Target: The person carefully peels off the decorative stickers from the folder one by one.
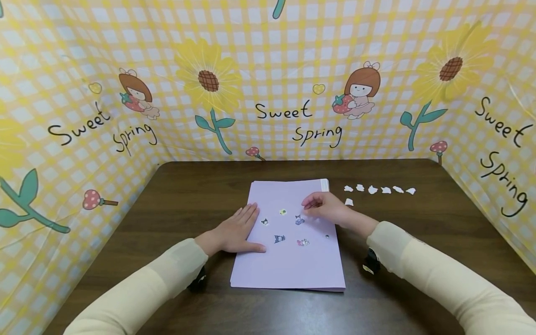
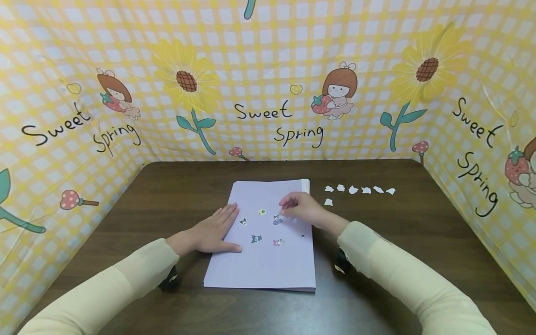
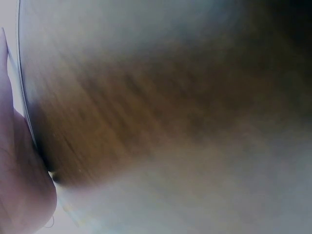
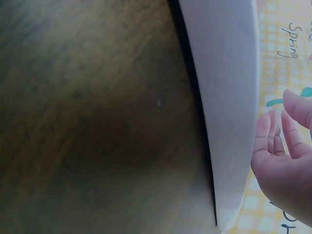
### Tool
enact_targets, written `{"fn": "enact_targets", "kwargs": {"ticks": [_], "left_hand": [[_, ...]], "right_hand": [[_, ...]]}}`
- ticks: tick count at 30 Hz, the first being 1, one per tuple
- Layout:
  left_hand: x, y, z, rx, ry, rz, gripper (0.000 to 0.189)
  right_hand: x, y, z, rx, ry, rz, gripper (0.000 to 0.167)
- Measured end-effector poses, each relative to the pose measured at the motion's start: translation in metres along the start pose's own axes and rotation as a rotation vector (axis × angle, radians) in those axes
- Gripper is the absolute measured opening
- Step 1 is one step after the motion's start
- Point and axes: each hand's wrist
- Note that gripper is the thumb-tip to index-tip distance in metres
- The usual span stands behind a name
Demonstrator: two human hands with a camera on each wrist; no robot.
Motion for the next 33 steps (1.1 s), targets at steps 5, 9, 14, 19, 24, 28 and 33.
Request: {"fn": "enact_targets", "kwargs": {"ticks": [5, 9, 14, 19, 24, 28, 33], "left_hand": [[0.000, 0.000, -0.001, -0.003, 0.003, -0.002, 0.118], [0.000, 0.001, 0.000, -0.002, 0.005, 0.000, 0.118], [0.000, 0.001, 0.001, -0.004, 0.010, -0.013, 0.118], [0.000, 0.002, 0.001, -0.001, 0.010, -0.014, 0.118], [0.001, 0.003, 0.002, 0.005, 0.013, -0.019, 0.118], [0.000, 0.003, 0.002, 0.002, 0.022, -0.033, 0.117], [0.000, 0.002, 0.001, 0.009, 0.011, -0.021, 0.118]], "right_hand": [[0.003, 0.005, -0.002, -0.038, 0.001, 0.030, 0.021], [0.004, 0.007, -0.003, -0.057, -0.001, 0.040, 0.020], [0.008, 0.009, -0.006, -0.095, -0.042, 0.072, 0.021], [0.011, 0.011, -0.007, -0.194, -0.049, 0.093, 0.024], [0.015, 0.013, -0.007, -0.287, -0.081, 0.119, 0.025], [0.017, 0.013, -0.007, -0.328, -0.093, 0.133, 0.025], [0.017, 0.013, -0.005, -0.352, -0.089, 0.153, 0.023]]}}
Point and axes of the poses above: each hand's wrist, its own x-axis towards the middle knuckle, its own y-axis out of the palm, z = x × y, and after that the axes turned 3 degrees about y, right-handed
